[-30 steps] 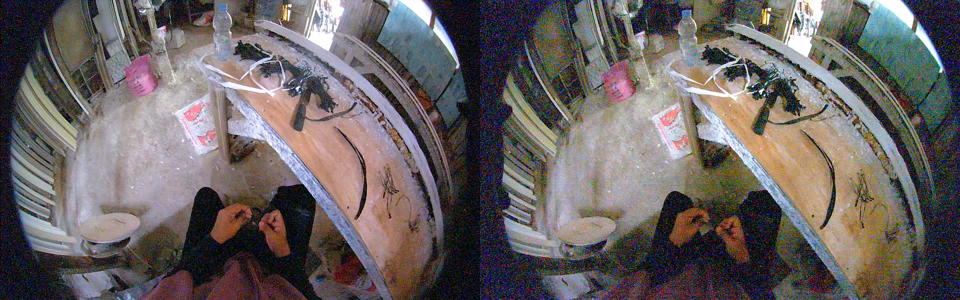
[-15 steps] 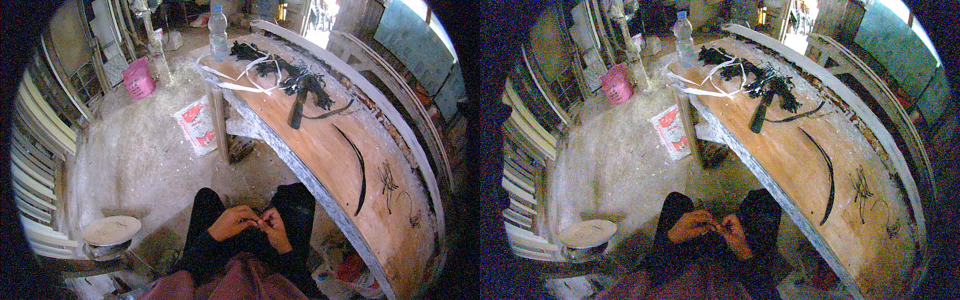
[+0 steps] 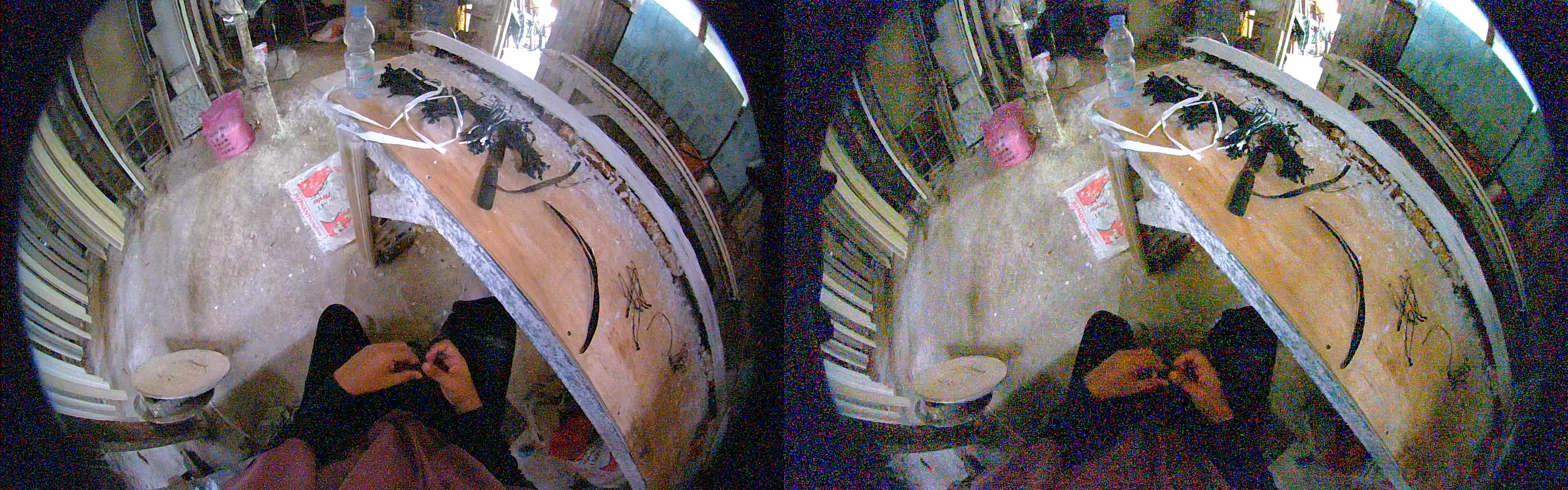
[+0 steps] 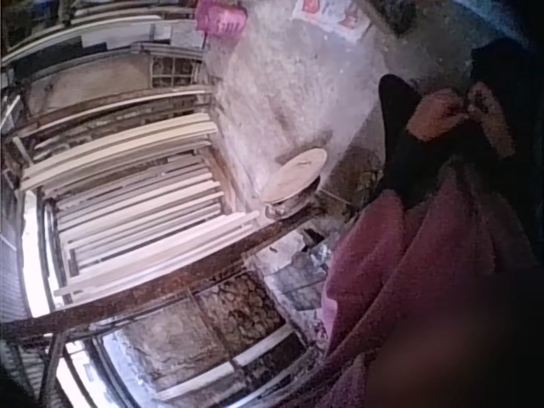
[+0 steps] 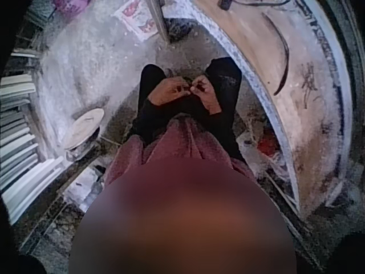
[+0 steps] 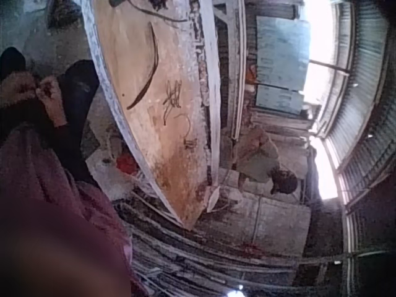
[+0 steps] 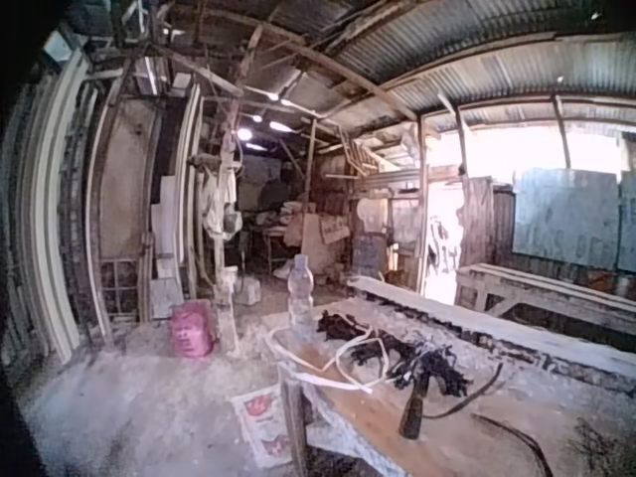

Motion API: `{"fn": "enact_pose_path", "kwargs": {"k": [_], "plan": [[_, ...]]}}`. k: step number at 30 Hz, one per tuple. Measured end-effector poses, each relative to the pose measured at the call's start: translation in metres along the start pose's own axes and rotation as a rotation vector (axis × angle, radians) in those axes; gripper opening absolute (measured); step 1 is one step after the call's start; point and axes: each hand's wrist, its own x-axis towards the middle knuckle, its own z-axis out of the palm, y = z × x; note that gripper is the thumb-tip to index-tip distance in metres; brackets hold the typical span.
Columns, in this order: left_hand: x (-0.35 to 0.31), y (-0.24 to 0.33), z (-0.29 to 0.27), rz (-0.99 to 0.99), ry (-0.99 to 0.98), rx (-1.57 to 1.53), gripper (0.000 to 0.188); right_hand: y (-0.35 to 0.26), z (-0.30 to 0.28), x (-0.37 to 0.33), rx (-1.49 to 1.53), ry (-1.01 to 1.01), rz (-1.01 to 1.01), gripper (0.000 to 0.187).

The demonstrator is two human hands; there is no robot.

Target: The person sits on the floor and repeatedly picks up black cable pieces from a wooden table, trims or strips small sections by hand, and places the pieces back on the table. The person continues this repetitive handling throughout the clip.

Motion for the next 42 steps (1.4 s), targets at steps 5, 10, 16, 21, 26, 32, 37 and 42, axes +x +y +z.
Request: {"fn": "enact_pose_path", "kwargs": {"k": [5, 10, 16, 21, 26, 32, 37, 42], "plan": [[0.000, -0.001, -0.004, 0.056, 0.010, -0.056, 0.024, -0.002, 0.000, 0.000, -0.150, -0.065, 0.028, 0.015], [-0.001, 0.000, -0.003, 0.000, -0.014, -0.084, 0.023, -0.008, 0.001, -0.001, -0.233, -0.021, 0.063, 0.014], [-0.001, 0.004, -0.002, -0.009, -0.012, -0.120, 0.023, -0.037, 0.012, -0.015, -0.605, 0.015, -0.127, 0.020], [-0.003, 0.022, -0.011, 0.062, -0.007, -0.115, 0.020, -0.066, 0.021, -0.022, -0.804, 0.004, -0.391, 0.019], [-0.014, 0.050, -0.028, 0.282, -0.173, -0.243, 0.015, -0.104, 0.016, -0.035, -0.827, -0.306, -0.569, 0.011], [-0.028, 0.073, -0.032, 0.511, -0.278, -0.331, 0.010, -0.134, 0.020, -0.035, -0.570, -0.646, -0.677, 0.009], [-0.033, 0.080, -0.029, 0.561, -0.221, -0.448, 0.011, -0.130, 0.029, -0.031, -0.207, -0.704, -0.602, 0.008], [-0.036, 0.078, -0.026, 0.587, -0.180, -0.418, 0.012, -0.113, 0.034, -0.030, 0.232, -0.693, -0.512, 0.007]]}}
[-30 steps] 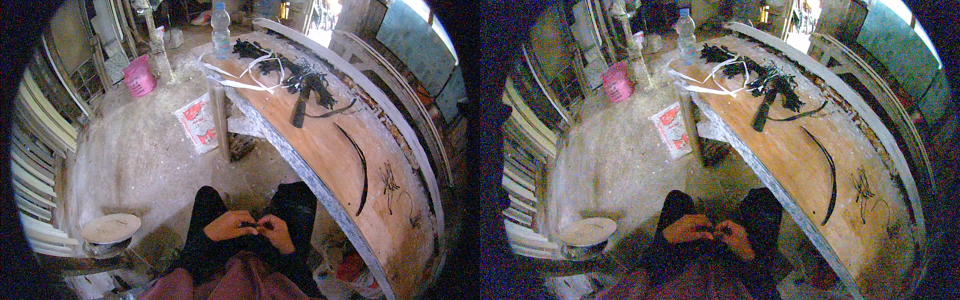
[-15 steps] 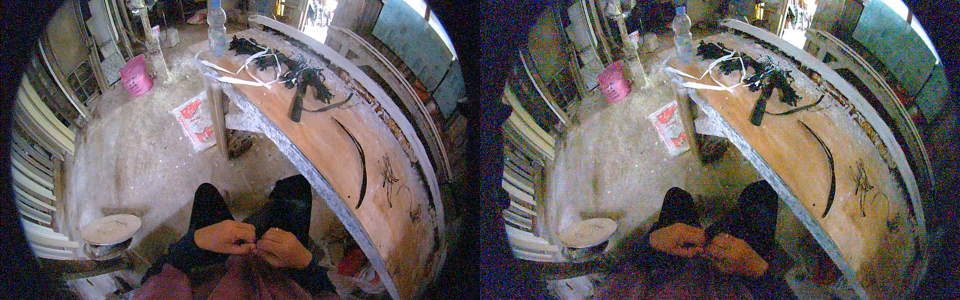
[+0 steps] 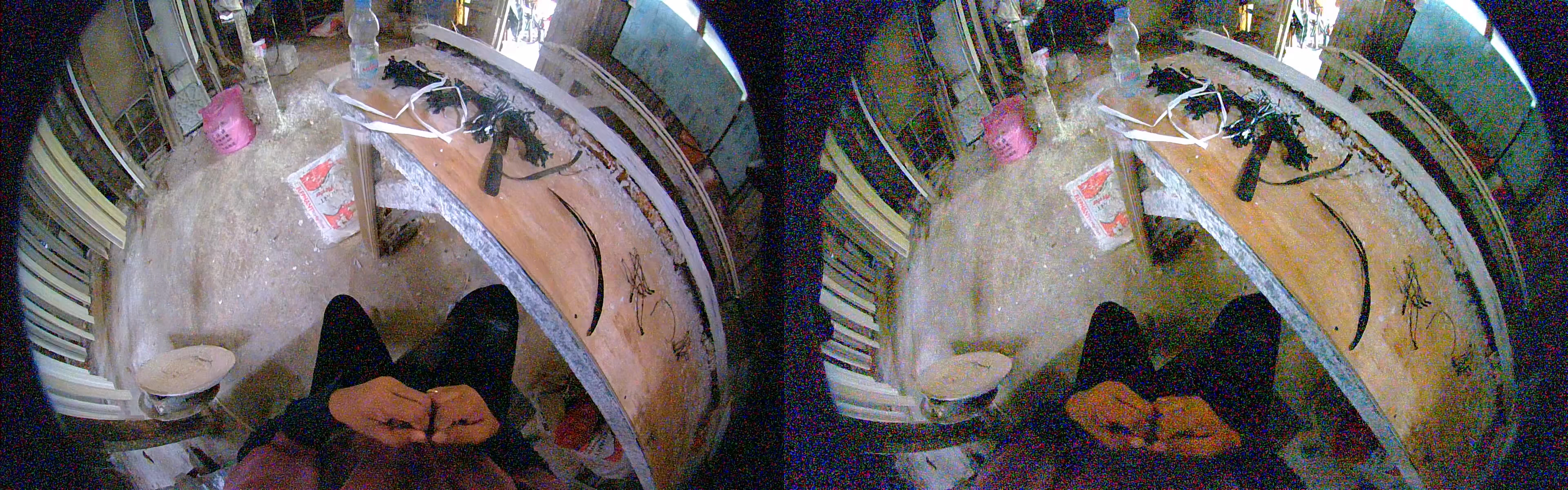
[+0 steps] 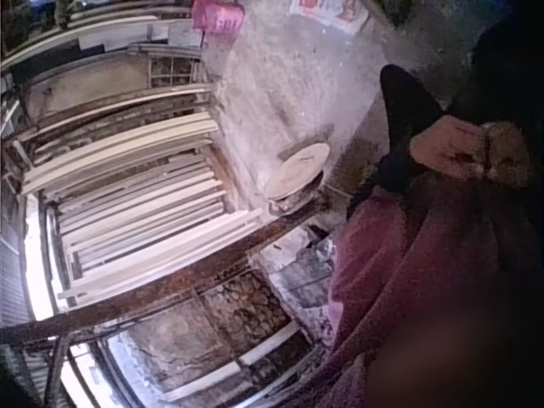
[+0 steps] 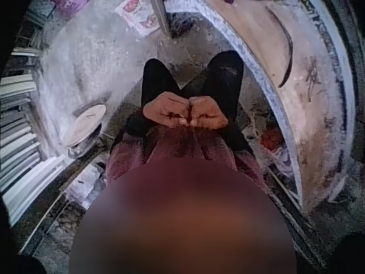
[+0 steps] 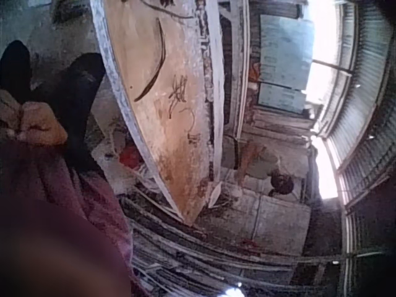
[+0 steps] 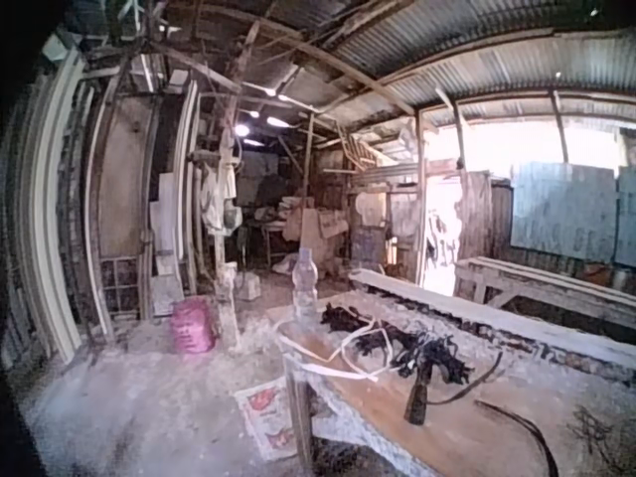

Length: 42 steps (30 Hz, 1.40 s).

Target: The person sits on the floor and repeatedly picks up black cable pieces from a wooden table, trims or strips small sections by hand, and places the pieces back on the table. The person continues this repetitive handling throughout the clip.

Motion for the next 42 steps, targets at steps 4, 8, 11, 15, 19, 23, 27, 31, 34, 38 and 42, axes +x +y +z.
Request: {"fn": "enact_pose_path", "kwargs": {"k": [4, 8, 11, 15, 19, 23, 27, 31, 34, 38, 42], "plan": [[0.002, -0.009, -0.003, -0.089, 0.040, -0.018, 0.013, 0.007, 0.011, -0.016, 0.200, 0.225, 0.115, 0.010], [0.006, -0.015, -0.007, -0.037, 0.305, 0.120, 0.023, 0.011, 0.018, -0.026, 0.425, 0.684, 0.195, 0.015], [0.005, -0.017, -0.002, -0.128, 0.285, 0.269, 0.032, 0.016, 0.009, -0.024, 0.556, 0.643, 0.081, 0.021], [0.001, -0.024, 0.012, -0.363, 0.430, -0.012, 0.032, 0.011, 0.013, -0.020, 0.477, 0.843, 0.236, 0.025], [0.000, -0.028, 0.015, -0.394, 0.504, -0.034, 0.029, 0.006, 0.017, -0.017, 0.170, 0.918, 0.469, 0.029], [0.000, -0.028, 0.017, -0.435, 0.514, -0.059, 0.027, 0.011, 0.014, -0.014, -0.168, 0.947, 0.434, 0.024], [-0.008, -0.037, 0.018, -0.592, 0.646, -0.431, 0.025, 0.010, 0.010, -0.018, -0.141, 1.000, 0.410, 0.017], [-0.016, -0.067, 0.013, -0.599, 0.914, -0.656, 0.020, -0.002, 0.009, -0.026, -0.057, 0.942, 0.400, 0.017], [-0.021, -0.087, 0.013, -0.552, 0.964, -0.589, 0.017, -0.005, 0.011, -0.027, -0.149, 0.732, 0.312, 0.017], [-0.024, -0.098, 0.012, -0.668, 0.916, -0.399, 0.013, -0.015, 0.012, -0.027, -0.296, 0.568, 0.479, 0.014], [-0.015, -0.090, 0.003, -0.784, 0.767, -0.110, 0.010, -0.027, 0.013, -0.016, -0.252, 0.645, 0.505, 0.019]]}}
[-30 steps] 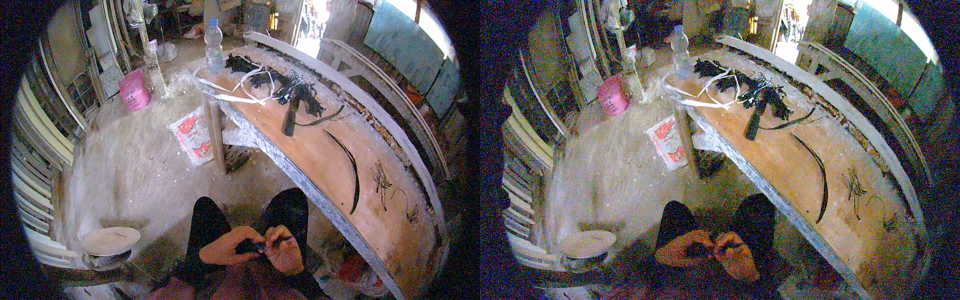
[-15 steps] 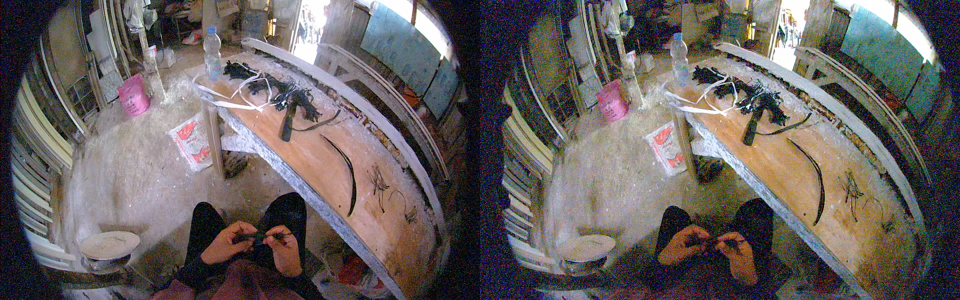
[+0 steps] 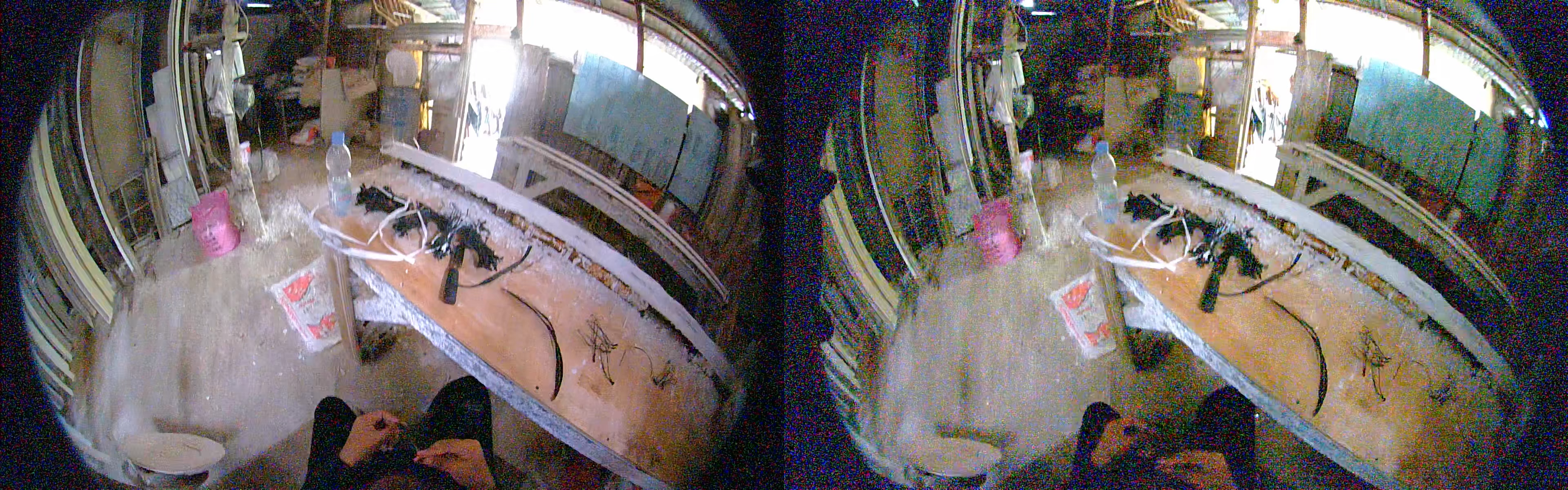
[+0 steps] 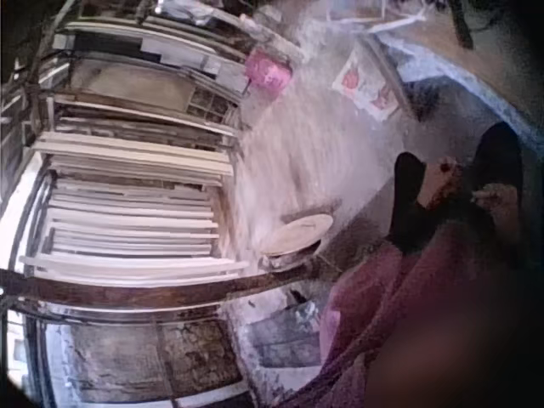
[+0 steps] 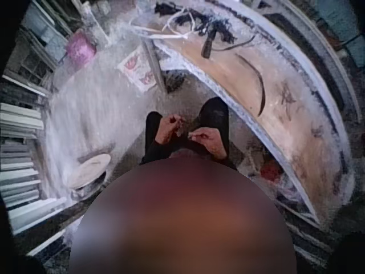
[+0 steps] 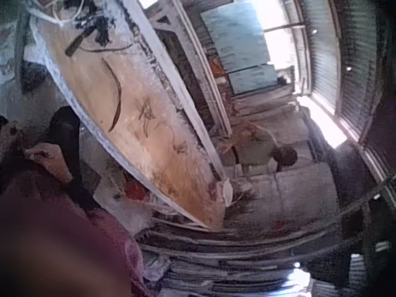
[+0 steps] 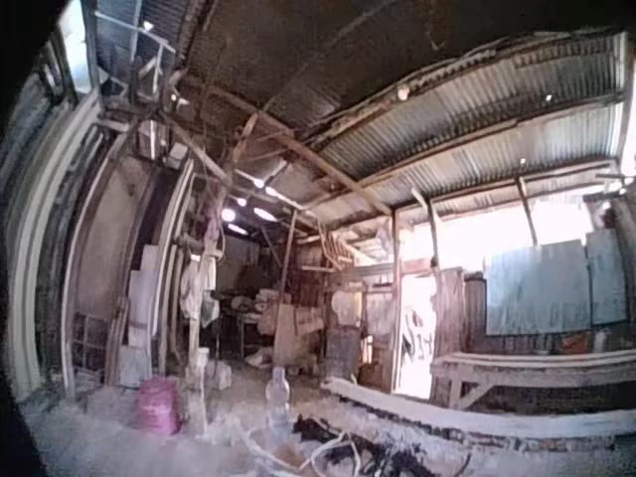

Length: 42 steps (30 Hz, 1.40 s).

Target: The person sits on the floor and repeatedly picks up black cable pieces from a wooden table, trims or strips small sections by hand, and places the pieces back on the table. The person continues this repetitive handling throughout the clip.

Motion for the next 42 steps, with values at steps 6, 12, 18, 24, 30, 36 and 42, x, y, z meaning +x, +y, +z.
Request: {"fn": "enact_pose_path", "kwargs": {"k": [6, 12, 18, 24, 30, 36, 42], "plan": [[-0.042, 0.048, -0.004, 0.018, -0.205, -0.125, 0.014, -0.010, 0.019, 0.003, -0.425, 0.334, -0.366, 0.011], [-0.101, 0.068, 0.013, 0.315, -0.559, -0.120, 0.012, 0.008, 0.044, 0.014, -0.751, 0.371, -0.431, 0.012], [-0.149, 0.050, -0.035, 0.375, -0.060, -0.148, 0.012, 0.005, 0.070, 0.008, -0.521, 0.246, -0.388, 0.019], [-0.154, 0.022, -0.092, 0.473, 0.482, -0.121, 0.013, 0.010, 0.116, 0.014, -0.791, -0.003, -0.431, 0.017], [-0.145, -0.005, -0.111, 0.486, 0.519, -0.351, 0.017, 0.014, 0.138, 0.010, -0.446, -0.412, -0.420, 0.019], [-0.134, -0.023, -0.120, 0.295, 0.420, -0.390, 0.016, -0.001, 0.155, 0.012, -0.322, -0.670, -0.500, 0.020], [-0.125, -0.020, -0.107, 0.431, 0.264, -0.119, 0.014, -0.011, 0.138, 0.019, -0.050, -0.597, -0.150, 0.010]]}}
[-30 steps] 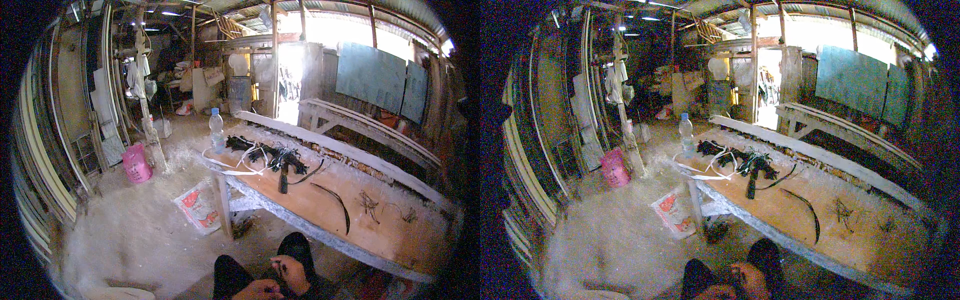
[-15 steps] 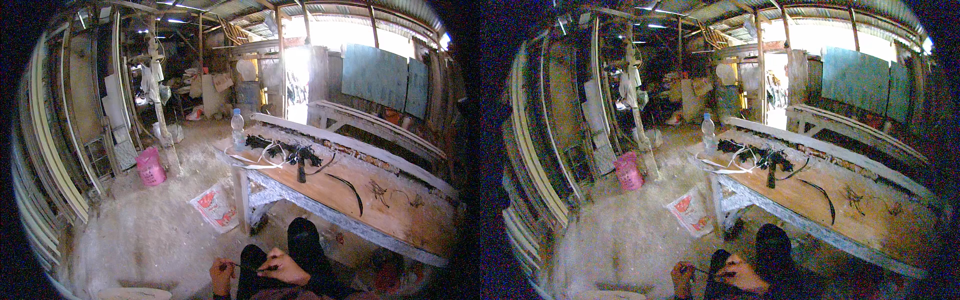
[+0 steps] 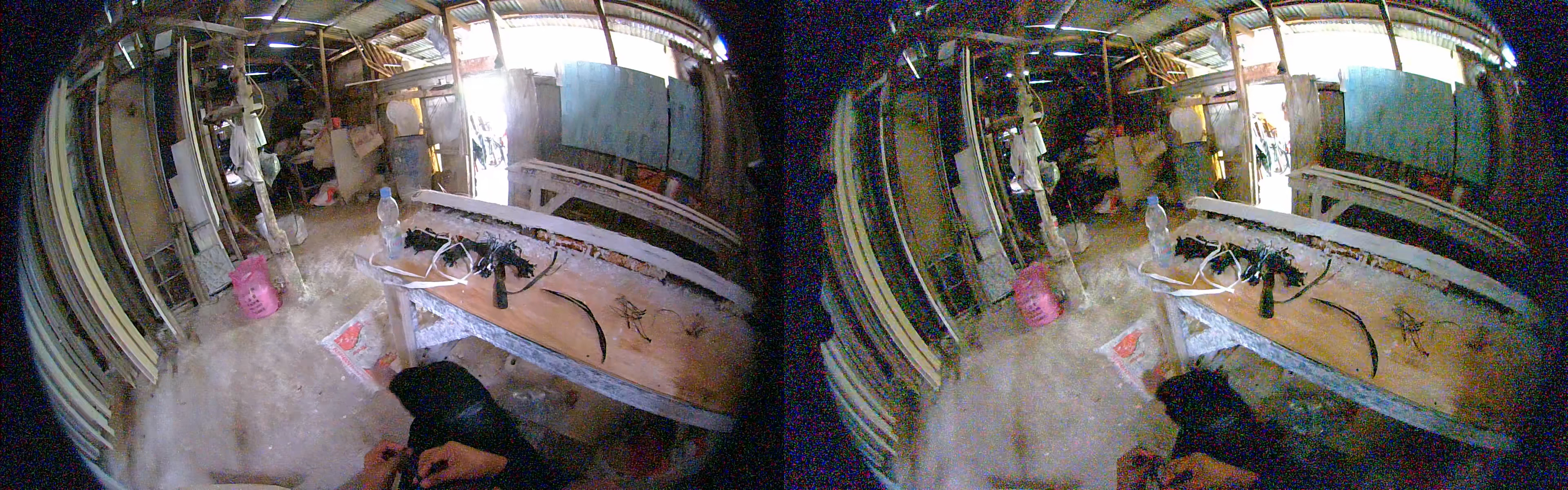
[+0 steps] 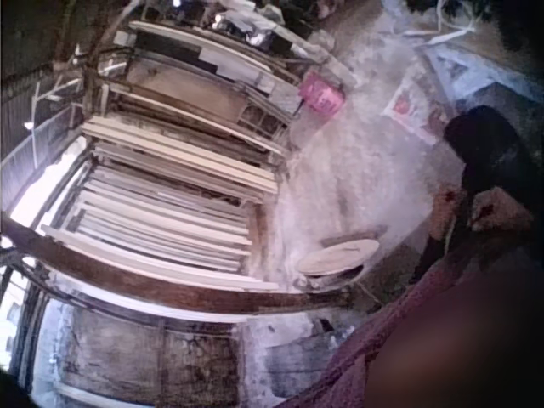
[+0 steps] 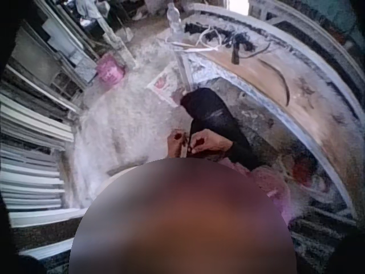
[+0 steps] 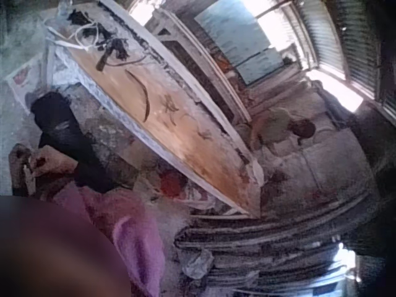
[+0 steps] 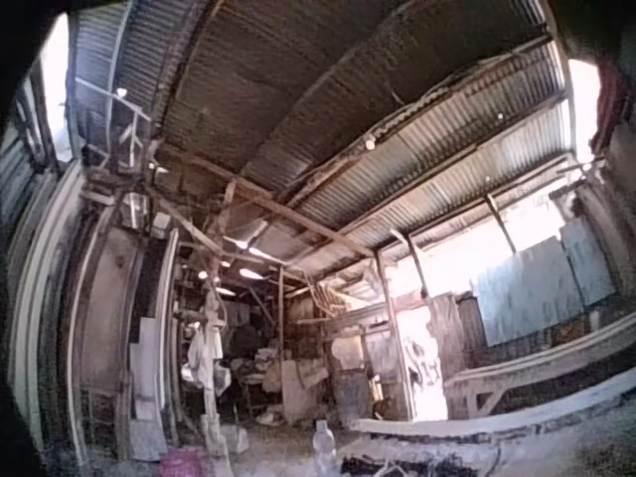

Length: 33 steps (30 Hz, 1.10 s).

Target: The person sits on the floor and repeatedly picks up black cable pieces from a wooden table, trims or strips small sections by hand, and places the pieces back on the table. The person continues this repetitive handling throughout the clip.

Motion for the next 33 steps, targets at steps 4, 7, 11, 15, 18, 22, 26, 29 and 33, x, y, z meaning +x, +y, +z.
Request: {"fn": "enact_pose_path", "kwargs": {"k": [4, 7, 11, 15, 18, 22, 26, 29, 33], "plan": [[0.004, 0.012, 0.016, -0.012, 0.013, 0.022, 0.015, 0.014, -0.021, 0.013, 0.015, -0.037, 0.122, 0.015], [0.011, 0.024, 0.027, -0.100, 0.040, 0.053, 0.016, 0.028, -0.036, 0.014, 0.024, 0.118, 0.146, 0.017], [0.010, 0.042, 0.038, -0.287, 0.037, -0.043, 0.014, 0.043, -0.063, 0.021, -0.234, 0.350, 0.156, 0.018], [0.017, 0.046, 0.055, -0.291, -0.236, 0.039, 0.011, 0.052, -0.090, 0.036, -0.585, 0.639, -0.107, 0.015], [0.042, 0.041, 0.069, -0.137, -0.385, 0.053, 0.016, 0.051, -0.111, 0.040, -0.481, 0.711, -0.257, 0.011], [0.068, 0.038, 0.076, -0.113, -0.078, 0.153, 0.019, 0.046, -0.119, 0.019, -0.452, 0.784, -0.193, 0.010], [0.095, 0.030, 0.081, 0.119, 0.143, 0.351, 0.013, 0.043, -0.127, -0.003, -0.431, 0.694, -0.108, 0.005], [0.104, 0.024, 0.084, -0.112, 0.269, 0.090, 0.011, 0.041, -0.120, -0.016, -0.156, 0.469, -0.022, 0.004], [0.101, 0.015, 0.084, -0.196, 0.339, -0.083, 0.011, 0.044, -0.104, -0.015, -0.084, 0.270, -0.231, 0.010]]}}
